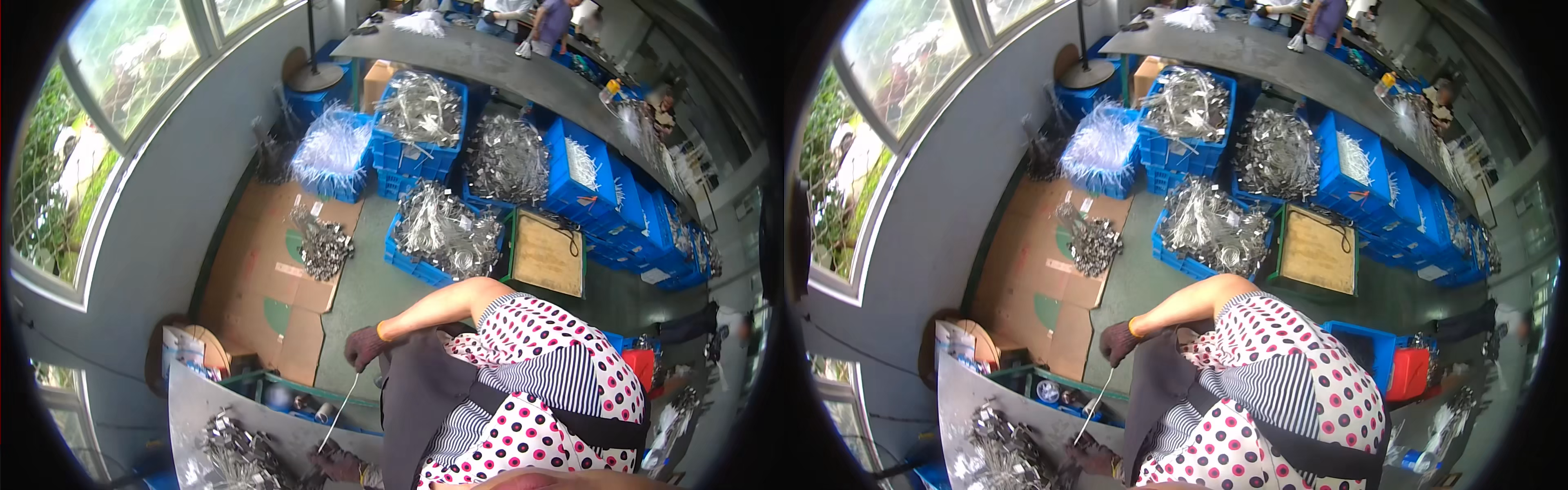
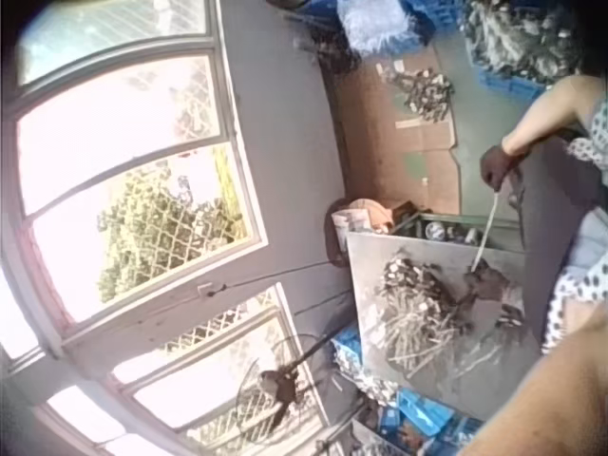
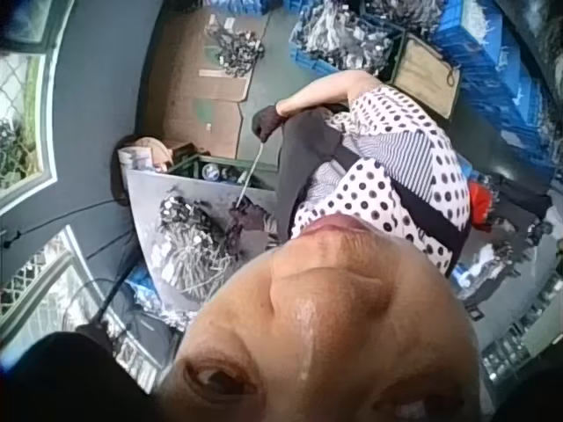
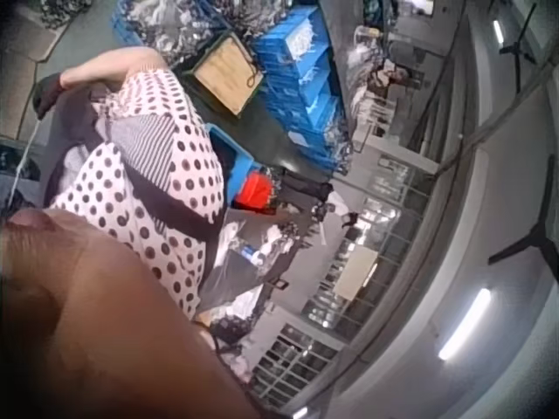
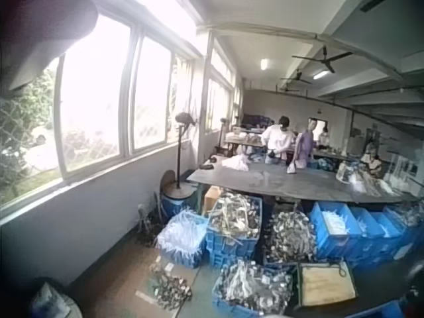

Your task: Sorting bundles of electrical wires on a production table and placing them into bins.

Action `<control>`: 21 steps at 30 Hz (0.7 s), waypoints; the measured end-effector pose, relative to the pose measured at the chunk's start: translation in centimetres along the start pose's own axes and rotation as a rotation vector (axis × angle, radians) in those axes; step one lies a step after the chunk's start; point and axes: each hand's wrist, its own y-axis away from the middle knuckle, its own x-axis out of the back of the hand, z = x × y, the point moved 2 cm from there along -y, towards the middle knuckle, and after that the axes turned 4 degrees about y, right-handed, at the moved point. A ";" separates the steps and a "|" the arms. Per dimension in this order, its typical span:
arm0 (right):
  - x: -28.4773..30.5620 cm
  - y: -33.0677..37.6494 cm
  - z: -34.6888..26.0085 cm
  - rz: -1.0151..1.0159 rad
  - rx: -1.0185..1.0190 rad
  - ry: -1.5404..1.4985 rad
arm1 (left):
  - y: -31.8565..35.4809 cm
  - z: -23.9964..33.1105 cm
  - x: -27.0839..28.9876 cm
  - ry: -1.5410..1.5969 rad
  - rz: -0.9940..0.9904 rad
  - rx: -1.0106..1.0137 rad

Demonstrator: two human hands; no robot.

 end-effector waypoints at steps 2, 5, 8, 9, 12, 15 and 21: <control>-2.6 -3.1 -2.6 -0.087 0.063 -0.026 | 1.7 -0.5 -2.0 -0.023 -0.210 -0.152; -6.2 -6.2 -7.6 -0.243 0.167 -0.136 | 4.1 -0.9 -3.0 -1.215 -0.360 -0.793; -7.4 -6.6 -11.7 -0.348 0.095 -0.275 | 6.9 -0.5 -4.4 -1.332 -0.085 -0.954; -7.9 -5.6 -13.1 -0.467 -0.009 -0.328 | 4.1 -3.0 1.7 -0.884 -0.143 -0.662; -11.6 -4.4 -14.6 -0.793 -0.013 -0.327 | 7.5 -3.3 5.3 0.084 0.232 -0.113; -13.4 -5.4 -12.7 -0.878 -0.083 -0.301 | 8.4 -2.5 5.7 -0.788 -0.144 -0.427; -12.6 -8.7 -15.1 -0.687 -0.151 -0.312 | 9.3 0.7 -1.7 -0.219 0.300 -0.518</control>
